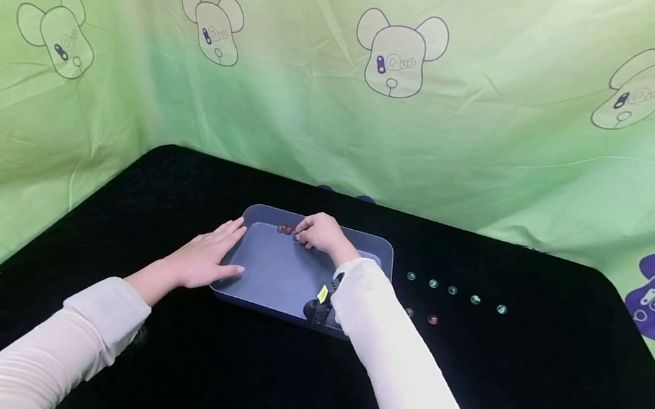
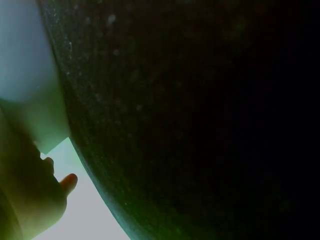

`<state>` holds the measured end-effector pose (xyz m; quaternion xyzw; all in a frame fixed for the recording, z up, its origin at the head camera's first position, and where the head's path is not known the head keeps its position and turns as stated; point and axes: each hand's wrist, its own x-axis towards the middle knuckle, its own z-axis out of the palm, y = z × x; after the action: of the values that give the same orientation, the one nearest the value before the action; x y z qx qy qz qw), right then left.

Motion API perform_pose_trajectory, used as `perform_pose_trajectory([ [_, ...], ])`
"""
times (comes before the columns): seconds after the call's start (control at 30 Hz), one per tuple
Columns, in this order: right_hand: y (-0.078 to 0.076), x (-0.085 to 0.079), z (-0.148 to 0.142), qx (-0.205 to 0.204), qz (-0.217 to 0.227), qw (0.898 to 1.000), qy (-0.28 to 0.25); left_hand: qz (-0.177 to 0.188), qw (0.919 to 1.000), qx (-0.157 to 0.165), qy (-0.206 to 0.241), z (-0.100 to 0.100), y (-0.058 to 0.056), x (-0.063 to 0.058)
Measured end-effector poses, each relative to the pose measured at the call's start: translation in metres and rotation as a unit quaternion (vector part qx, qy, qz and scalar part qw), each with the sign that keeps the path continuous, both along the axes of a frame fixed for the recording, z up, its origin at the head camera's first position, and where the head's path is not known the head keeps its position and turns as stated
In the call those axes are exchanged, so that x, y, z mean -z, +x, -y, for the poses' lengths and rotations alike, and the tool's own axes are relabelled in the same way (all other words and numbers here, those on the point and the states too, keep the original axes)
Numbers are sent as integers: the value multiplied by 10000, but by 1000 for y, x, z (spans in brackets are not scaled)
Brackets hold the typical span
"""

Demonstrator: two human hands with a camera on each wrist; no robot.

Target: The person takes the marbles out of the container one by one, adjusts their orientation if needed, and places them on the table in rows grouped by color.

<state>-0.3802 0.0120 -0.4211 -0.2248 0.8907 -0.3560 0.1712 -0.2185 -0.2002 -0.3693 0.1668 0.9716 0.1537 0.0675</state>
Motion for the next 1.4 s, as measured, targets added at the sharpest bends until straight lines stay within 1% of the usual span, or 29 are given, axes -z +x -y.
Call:
perform_pose_trajectory([
  [0.07, 23, -31, 1, 125, 124, 9995, 252, 27, 10000, 4, 2, 0, 0, 0],
  [0.1, 32, -43, 1, 154, 151, 9991, 357, 35, 10000, 0, -6, 0, 0, 0],
  [0.2, 46, -59, 0, 72, -40, 9989, 458, 67, 10000, -17, -19, 0, 0, 0],
  [0.3, 49, -60, -1, -82, -228, 9983, 525, 87, 10000, -31, -15, 0, -1, 0],
  [0.47, 49, -62, 0, -187, -206, 9975, 654, 88, 10000, -29, -18, 0, -1, -1],
  [0.57, 45, -60, 2, -280, -200, 9956, 870, 55, 10000, -7, -35, 0, -1, -1],
  [0.6, 43, -58, 2, -356, -240, 9950, 897, 46, 10000, 1, -31, 0, -1, -1],
  [0.63, 36, -50, 2, -447, -341, 9945, 886, 54, 10000, -2, -31, 1, -2, -1],
  [0.7, 35, -49, 2, -500, -400, 9931, 985, 33, 10000, 12, -19, 1, -2, -1],
  [0.8, 38, -51, 1, -538, -497, 9927, 958, -11, 10000, 40, -3, 1, -2, 0],
  [0.83, 40, -53, 1, -500, -498, 9928, 968, -20, 10000, 44, -9, 1, -2, 0],
  [0.87, 46, -62, 1, -421, -377, 9932, 1016, -44, 10000, 51, -4, 1, -2, 0],
  [0.9, 46, -63, 1, -394, -335, 9940, 963, -52, 10000, 40, 4, 2, -2, 0],
  [1.03, 42, -63, -1, -341, -168, 9951, 910, -70, 10000, 46, 3, 2, -2, 0],
  [1.07, 35, -55, -3, -446, -234, 9962, 705, -72, 10000, 53, -1, 2, -2, 0],
  [1.13, 35, -55, -5, -493, -247, 9960, 706, -71, 9999, 71, -12, 2, -1, 0],
  [1.27, 41, -63, -11, -547, -357, 9966, 493, -5, 10000, 53, 19, 2, 0, 0],
  [1.3, 51, -75, -11, -424, -293, 9969, 587, 5, 10000, 51, 33, 2, 0, 0],
  [1.4, 59, -83, -16, -417, -374, 9980, 277, 51, 10000, 53, 17, 2, 0, 0],
])
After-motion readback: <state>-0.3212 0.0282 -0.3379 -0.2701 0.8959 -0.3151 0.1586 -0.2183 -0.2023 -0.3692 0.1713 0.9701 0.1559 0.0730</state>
